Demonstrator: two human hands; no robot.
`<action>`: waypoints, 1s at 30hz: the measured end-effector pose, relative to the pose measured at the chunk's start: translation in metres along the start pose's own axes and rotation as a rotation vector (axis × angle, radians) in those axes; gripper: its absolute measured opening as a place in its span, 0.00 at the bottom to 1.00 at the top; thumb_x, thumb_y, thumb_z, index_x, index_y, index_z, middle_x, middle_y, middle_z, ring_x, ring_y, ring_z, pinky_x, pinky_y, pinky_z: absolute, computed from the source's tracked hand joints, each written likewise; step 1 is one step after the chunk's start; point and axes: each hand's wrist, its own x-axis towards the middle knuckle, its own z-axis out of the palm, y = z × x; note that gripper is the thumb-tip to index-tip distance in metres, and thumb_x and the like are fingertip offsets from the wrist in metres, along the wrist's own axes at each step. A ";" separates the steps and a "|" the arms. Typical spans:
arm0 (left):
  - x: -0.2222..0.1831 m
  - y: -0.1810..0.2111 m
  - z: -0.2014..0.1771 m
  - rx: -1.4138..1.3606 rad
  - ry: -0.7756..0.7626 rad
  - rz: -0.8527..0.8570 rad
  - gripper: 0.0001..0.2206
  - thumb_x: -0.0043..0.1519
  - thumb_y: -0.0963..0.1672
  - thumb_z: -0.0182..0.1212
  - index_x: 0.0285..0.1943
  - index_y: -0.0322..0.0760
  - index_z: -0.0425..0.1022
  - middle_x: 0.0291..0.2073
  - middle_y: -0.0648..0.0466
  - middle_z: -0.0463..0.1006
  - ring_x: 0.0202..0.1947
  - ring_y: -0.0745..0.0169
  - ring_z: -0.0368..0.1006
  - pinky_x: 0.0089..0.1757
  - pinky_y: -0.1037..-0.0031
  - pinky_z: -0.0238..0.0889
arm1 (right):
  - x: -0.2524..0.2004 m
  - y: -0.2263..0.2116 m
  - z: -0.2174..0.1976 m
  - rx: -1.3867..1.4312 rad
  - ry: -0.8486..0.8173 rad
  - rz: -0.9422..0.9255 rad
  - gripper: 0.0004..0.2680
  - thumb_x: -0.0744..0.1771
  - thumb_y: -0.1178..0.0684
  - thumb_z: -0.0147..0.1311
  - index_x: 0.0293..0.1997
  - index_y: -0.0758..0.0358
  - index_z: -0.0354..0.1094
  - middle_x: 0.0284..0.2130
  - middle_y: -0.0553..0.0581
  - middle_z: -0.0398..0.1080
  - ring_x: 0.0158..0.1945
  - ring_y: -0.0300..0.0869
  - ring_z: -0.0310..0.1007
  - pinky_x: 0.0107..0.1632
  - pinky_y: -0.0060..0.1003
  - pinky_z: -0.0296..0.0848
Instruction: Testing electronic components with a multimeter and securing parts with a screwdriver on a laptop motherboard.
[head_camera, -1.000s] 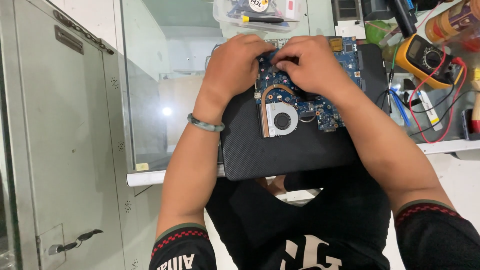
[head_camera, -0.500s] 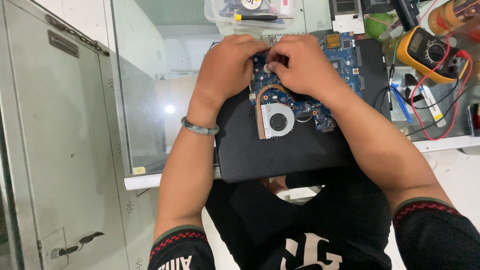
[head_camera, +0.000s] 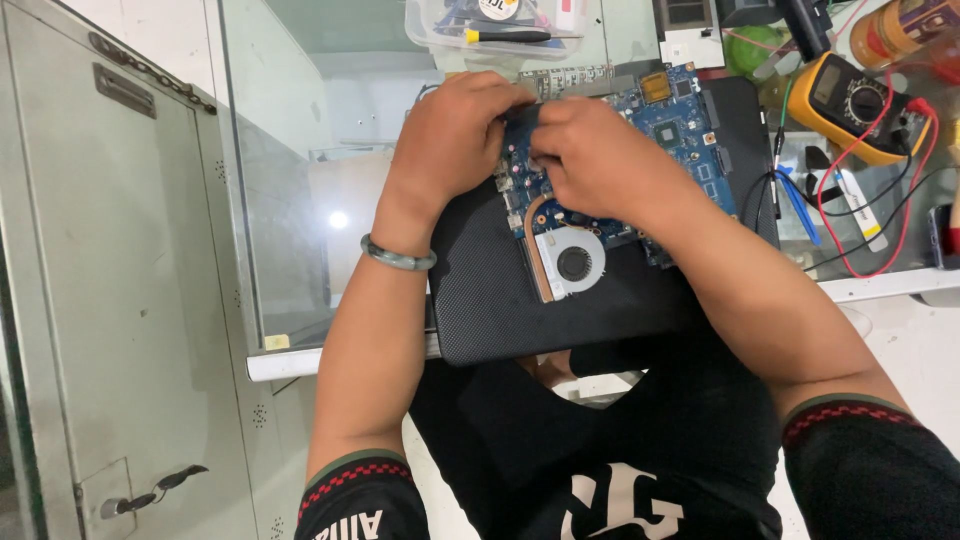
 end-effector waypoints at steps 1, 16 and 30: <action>-0.001 -0.001 0.000 0.000 -0.001 0.000 0.20 0.54 0.35 0.52 0.53 0.43 0.78 0.41 0.56 0.79 0.41 0.43 0.72 0.30 0.55 0.67 | -0.004 -0.005 0.000 -0.037 -0.050 -0.008 0.09 0.64 0.67 0.48 0.36 0.65 0.77 0.36 0.59 0.69 0.38 0.58 0.66 0.41 0.53 0.71; 0.001 -0.006 0.006 -0.129 -0.075 0.012 0.13 0.58 0.39 0.70 0.53 0.36 0.81 0.43 0.52 0.82 0.45 0.46 0.74 0.45 0.61 0.68 | -0.047 -0.040 0.005 -0.200 0.107 -0.055 0.13 0.69 0.66 0.54 0.61 0.80 0.69 0.47 0.65 0.68 0.49 0.59 0.68 0.49 0.54 0.73; 0.001 -0.007 0.007 -0.130 -0.084 -0.007 0.14 0.58 0.38 0.69 0.53 0.36 0.81 0.41 0.52 0.81 0.41 0.48 0.73 0.42 0.62 0.69 | -0.040 -0.044 0.009 -0.329 -0.015 -0.038 0.11 0.72 0.62 0.50 0.60 0.82 0.64 0.44 0.63 0.64 0.44 0.53 0.61 0.42 0.49 0.67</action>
